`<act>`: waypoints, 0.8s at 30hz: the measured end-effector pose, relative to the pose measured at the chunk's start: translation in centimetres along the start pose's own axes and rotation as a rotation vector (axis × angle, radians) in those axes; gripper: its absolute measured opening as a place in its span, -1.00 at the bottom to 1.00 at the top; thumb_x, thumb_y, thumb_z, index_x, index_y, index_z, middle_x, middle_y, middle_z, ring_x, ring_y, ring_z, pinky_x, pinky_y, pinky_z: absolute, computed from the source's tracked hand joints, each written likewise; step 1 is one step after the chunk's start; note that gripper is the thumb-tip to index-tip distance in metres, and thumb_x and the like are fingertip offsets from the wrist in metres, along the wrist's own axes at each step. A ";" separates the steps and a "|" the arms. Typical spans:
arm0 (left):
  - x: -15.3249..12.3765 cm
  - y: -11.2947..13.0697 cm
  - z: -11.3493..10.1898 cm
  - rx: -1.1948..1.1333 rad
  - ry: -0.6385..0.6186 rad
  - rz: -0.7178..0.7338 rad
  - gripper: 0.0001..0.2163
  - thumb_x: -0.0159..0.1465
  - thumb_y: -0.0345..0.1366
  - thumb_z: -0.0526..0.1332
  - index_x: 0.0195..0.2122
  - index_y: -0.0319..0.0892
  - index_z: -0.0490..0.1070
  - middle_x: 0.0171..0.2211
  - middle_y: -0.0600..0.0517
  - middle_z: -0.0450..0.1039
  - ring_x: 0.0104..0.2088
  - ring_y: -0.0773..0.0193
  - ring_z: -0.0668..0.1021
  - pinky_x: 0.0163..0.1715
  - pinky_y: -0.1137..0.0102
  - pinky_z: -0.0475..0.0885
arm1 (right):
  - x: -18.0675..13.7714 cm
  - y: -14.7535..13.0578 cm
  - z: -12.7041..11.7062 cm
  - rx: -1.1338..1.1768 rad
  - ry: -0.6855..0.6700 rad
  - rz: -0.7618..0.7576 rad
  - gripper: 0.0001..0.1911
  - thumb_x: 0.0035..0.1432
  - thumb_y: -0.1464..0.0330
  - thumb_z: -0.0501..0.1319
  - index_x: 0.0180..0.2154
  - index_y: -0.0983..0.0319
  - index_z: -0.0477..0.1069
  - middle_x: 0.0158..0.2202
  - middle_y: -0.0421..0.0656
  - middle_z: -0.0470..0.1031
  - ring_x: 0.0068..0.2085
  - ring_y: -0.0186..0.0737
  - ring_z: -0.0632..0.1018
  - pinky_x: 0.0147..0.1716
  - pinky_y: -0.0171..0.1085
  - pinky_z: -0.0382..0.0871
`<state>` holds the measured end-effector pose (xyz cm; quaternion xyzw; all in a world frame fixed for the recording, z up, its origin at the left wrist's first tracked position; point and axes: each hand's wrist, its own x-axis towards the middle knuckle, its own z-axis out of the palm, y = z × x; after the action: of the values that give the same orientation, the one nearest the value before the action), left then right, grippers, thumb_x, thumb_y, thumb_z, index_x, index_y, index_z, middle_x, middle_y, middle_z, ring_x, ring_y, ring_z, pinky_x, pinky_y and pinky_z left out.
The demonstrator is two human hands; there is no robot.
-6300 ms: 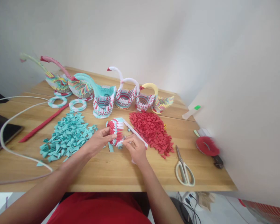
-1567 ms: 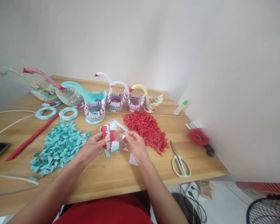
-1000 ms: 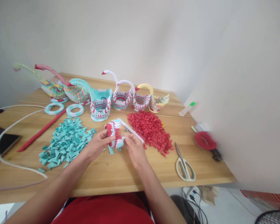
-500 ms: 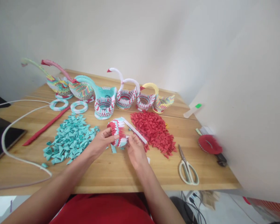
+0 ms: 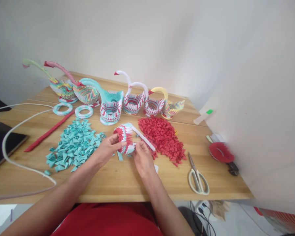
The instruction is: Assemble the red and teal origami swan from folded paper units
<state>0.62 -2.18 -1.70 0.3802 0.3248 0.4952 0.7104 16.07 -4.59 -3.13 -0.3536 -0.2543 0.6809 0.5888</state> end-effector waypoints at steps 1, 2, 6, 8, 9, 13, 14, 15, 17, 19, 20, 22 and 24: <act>0.0 0.0 0.0 0.000 0.001 -0.003 -0.54 -0.05 -0.18 0.52 -0.13 -0.24 0.53 -0.26 -0.04 0.60 -0.25 0.18 0.59 -0.20 0.35 0.46 | 0.0 0.0 0.0 -0.001 0.005 -0.001 -0.71 -0.13 0.21 0.52 -0.43 0.13 0.47 -0.33 -0.27 0.60 -0.29 -0.24 0.56 -0.25 -0.24 0.45; 0.0 0.0 0.0 0.000 0.000 -0.004 -0.54 -0.05 -0.19 0.52 -0.13 -0.24 0.53 -0.26 -0.04 0.60 -0.26 0.19 0.59 -0.21 0.36 0.46 | 0.0 0.1 0.0 -0.001 0.013 -0.001 -0.71 -0.13 0.21 0.52 -0.44 0.14 0.47 -0.33 -0.27 0.60 -0.30 -0.25 0.56 -0.26 -0.24 0.44; 0.0 0.0 0.0 0.004 0.004 -0.002 -0.53 -0.06 -0.19 0.52 -0.14 -0.24 0.53 -0.27 -0.02 0.60 -0.28 0.22 0.58 -0.22 0.38 0.45 | -0.1 0.4 0.2 0.022 0.075 -0.006 -0.69 -0.17 0.22 0.54 -0.45 0.15 0.47 -0.34 -0.28 0.60 -0.32 -0.29 0.54 -0.27 -0.30 0.42; 0.0 -0.1 0.0 0.002 0.012 -0.002 -0.54 -0.06 -0.18 0.52 -0.15 -0.24 0.53 -0.26 -0.02 0.60 -0.28 0.23 0.58 -0.21 0.38 0.45 | -0.2 0.4 0.3 0.028 0.092 -0.007 -0.69 -0.17 0.22 0.54 -0.45 0.15 0.47 -0.33 -0.28 0.60 -0.31 -0.29 0.54 -0.26 -0.31 0.41; 0.0 -0.1 0.0 0.001 0.016 -0.002 -0.54 -0.06 -0.18 0.52 -0.15 -0.24 0.53 -0.26 -0.02 0.60 -0.28 0.23 0.58 -0.20 0.37 0.45 | -0.2 0.4 0.4 0.022 0.093 -0.009 -0.70 -0.15 0.22 0.53 -0.44 0.15 0.47 -0.33 -0.27 0.59 -0.30 -0.29 0.54 -0.26 -0.31 0.41; 0.1 0.0 0.0 0.008 0.028 0.001 -0.53 -0.07 -0.17 0.53 -0.16 -0.24 0.53 -0.25 -0.03 0.60 -0.27 0.22 0.58 -0.18 0.36 0.45 | -0.2 0.1 0.3 -0.060 0.076 -0.069 -0.73 -0.09 0.21 0.50 -0.42 0.16 0.49 -0.34 -0.26 0.57 -0.30 -0.29 0.52 -0.26 -0.32 0.38; 0.1 -0.1 0.0 0.012 0.028 -0.001 -0.53 -0.07 -0.16 0.52 -0.16 -0.24 0.52 -0.25 -0.03 0.60 -0.27 0.22 0.57 -0.18 0.35 0.45 | -0.1 0.0 0.1 -0.093 0.074 -0.085 -0.73 -0.09 0.20 0.49 -0.40 0.16 0.50 -0.34 -0.25 0.57 -0.30 -0.29 0.51 -0.26 -0.31 0.38; 0.1 -0.1 0.0 0.018 0.026 -0.004 -0.53 -0.08 -0.16 0.52 -0.17 -0.24 0.52 -0.25 -0.04 0.59 -0.27 0.22 0.57 -0.18 0.35 0.44 | 0.0 -0.1 -0.1 -0.130 0.075 -0.097 -0.72 -0.10 0.18 0.49 -0.37 0.16 0.51 -0.33 -0.25 0.56 -0.30 -0.29 0.50 -0.26 -0.31 0.37; 0.1 -0.2 0.0 0.039 0.019 -0.014 -0.52 -0.08 -0.14 0.52 -0.17 -0.24 0.52 -0.25 -0.04 0.59 -0.28 0.22 0.57 -0.20 0.35 0.44 | 0.1 -0.3 -0.6 -0.221 0.092 -0.106 -0.68 -0.11 0.16 0.49 -0.33 0.16 0.52 -0.33 -0.24 0.55 -0.31 -0.29 0.49 -0.32 -0.32 0.34; 0.1 -0.2 -0.1 0.068 0.008 -0.020 -0.51 -0.08 -0.13 0.52 -0.16 -0.24 0.52 -0.25 -0.03 0.59 -0.29 0.23 0.56 -0.22 0.37 0.43 | 0.2 -0.4 -1.2 -0.324 0.122 -0.100 -0.65 -0.13 0.14 0.49 -0.32 0.16 0.51 -0.35 -0.25 0.53 -0.36 -0.30 0.46 -0.41 -0.34 0.28; 0.1 -0.3 -0.1 0.081 0.003 -0.020 -0.52 -0.08 -0.13 0.52 -0.16 -0.24 0.51 -0.25 -0.03 0.58 -0.29 0.24 0.55 -0.23 0.37 0.42 | 0.2 -0.4 -1.4 -0.368 0.136 -0.096 -0.64 -0.14 0.14 0.49 -0.33 0.16 0.50 -0.38 -0.25 0.52 -0.38 -0.31 0.44 -0.45 -0.35 0.25; 0.1 -0.3 -0.1 0.099 -0.005 -0.015 -0.53 -0.06 -0.12 0.51 -0.17 -0.24 0.51 -0.26 -0.03 0.58 -0.29 0.25 0.55 -0.23 0.38 0.42 | 0.2 -0.4 -1.6 -0.422 0.142 -0.094 -0.65 -0.13 0.13 0.48 -0.35 0.17 0.49 -0.42 -0.26 0.49 -0.42 -0.32 0.41 -0.48 -0.36 0.22; 0.1 -0.4 -0.1 0.114 -0.009 -0.010 -0.54 -0.06 -0.11 0.50 -0.18 -0.25 0.50 -0.27 -0.02 0.57 -0.30 0.25 0.54 -0.24 0.39 0.41 | 0.2 -0.3 -1.6 -0.421 0.131 -0.112 -0.66 -0.12 0.13 0.47 -0.39 0.18 0.47 -0.45 -0.27 0.46 -0.44 -0.33 0.39 -0.48 -0.35 0.21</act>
<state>0.69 -2.16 -2.09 0.4208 0.3512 0.4708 0.6914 17.50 -4.46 -3.90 -0.4972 -0.3714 0.5546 0.5543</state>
